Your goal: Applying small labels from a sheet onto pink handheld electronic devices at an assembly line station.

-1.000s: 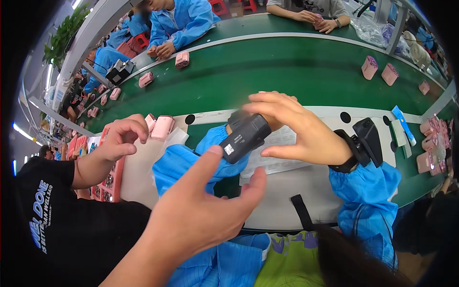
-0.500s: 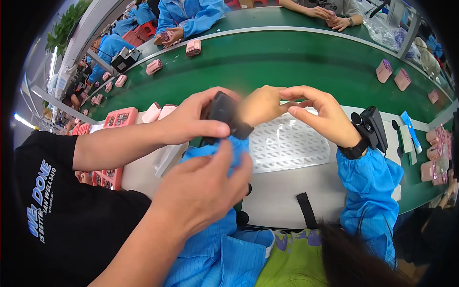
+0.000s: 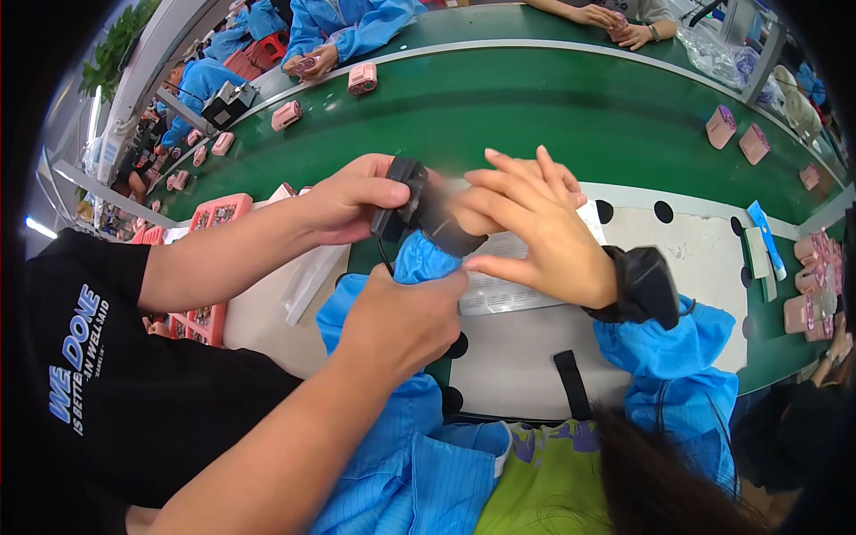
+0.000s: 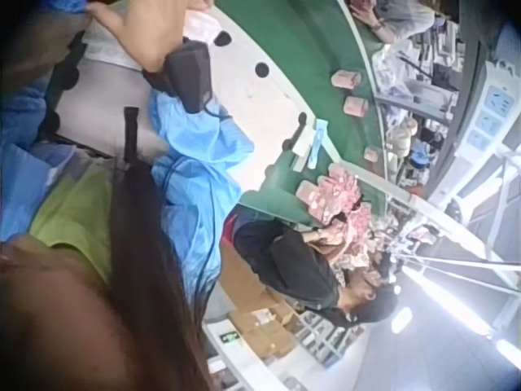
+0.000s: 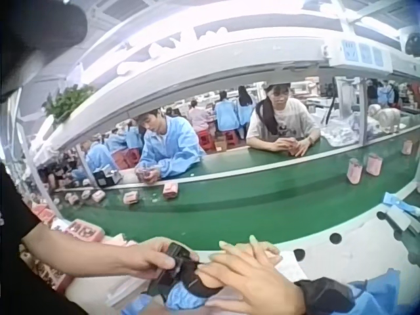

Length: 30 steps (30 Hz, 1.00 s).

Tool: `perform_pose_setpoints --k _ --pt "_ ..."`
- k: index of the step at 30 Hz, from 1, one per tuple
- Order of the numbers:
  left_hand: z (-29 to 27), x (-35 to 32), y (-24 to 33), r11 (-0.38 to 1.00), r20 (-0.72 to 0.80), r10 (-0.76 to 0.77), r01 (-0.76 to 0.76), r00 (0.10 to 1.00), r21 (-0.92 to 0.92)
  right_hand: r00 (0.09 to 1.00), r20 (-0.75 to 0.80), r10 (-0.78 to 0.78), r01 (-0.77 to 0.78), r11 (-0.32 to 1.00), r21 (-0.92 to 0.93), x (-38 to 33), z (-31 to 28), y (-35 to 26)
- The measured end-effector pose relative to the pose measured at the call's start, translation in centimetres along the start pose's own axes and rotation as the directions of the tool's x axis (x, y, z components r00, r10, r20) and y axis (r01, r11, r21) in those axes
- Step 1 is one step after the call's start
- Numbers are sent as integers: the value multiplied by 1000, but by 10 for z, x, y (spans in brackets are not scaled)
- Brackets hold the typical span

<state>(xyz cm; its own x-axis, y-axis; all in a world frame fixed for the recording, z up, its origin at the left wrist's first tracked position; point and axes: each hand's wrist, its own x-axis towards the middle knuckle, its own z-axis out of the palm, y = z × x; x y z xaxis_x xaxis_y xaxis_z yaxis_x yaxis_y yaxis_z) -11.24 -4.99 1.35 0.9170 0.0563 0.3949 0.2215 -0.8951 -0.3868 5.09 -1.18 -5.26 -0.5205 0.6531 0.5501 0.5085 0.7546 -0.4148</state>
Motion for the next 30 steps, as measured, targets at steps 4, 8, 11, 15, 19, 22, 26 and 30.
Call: perform_pose_setpoints --k 4,8,11,15,19,22,26,30 --pt "-6 -4 17 957 -239 -190 125 952 -264 979 -185 -90 68 990 -119 4 -3 -5" --pt "46 45 -57 848 -414 -410 171 813 -502 899 -401 -176 156 984 -82 1 -10 -7" --pt "51 43 -55 712 -476 -564 105 674 -694 704 -668 240 128 883 452 0 -2 19" --pt "50 30 -60 497 -450 -773 -13 448 -868 911 -200 361 -112 682 722 16 8 40" --pt "43 24 -69 849 -725 -528 253 443 -464 956 -279 87 77 845 529 32 15 23" --pt "43 26 -71 875 -782 -449 391 432 -286 996 57 -73 18 756 654 37 8 11" --pt "47 32 -67 724 -672 -684 381 284 -576 986 164 8 -152 422 894 33 11 5" --pt "50 30 -63 599 -529 -801 396 282 -696 995 90 -42 -28 749 662 20 5 13"
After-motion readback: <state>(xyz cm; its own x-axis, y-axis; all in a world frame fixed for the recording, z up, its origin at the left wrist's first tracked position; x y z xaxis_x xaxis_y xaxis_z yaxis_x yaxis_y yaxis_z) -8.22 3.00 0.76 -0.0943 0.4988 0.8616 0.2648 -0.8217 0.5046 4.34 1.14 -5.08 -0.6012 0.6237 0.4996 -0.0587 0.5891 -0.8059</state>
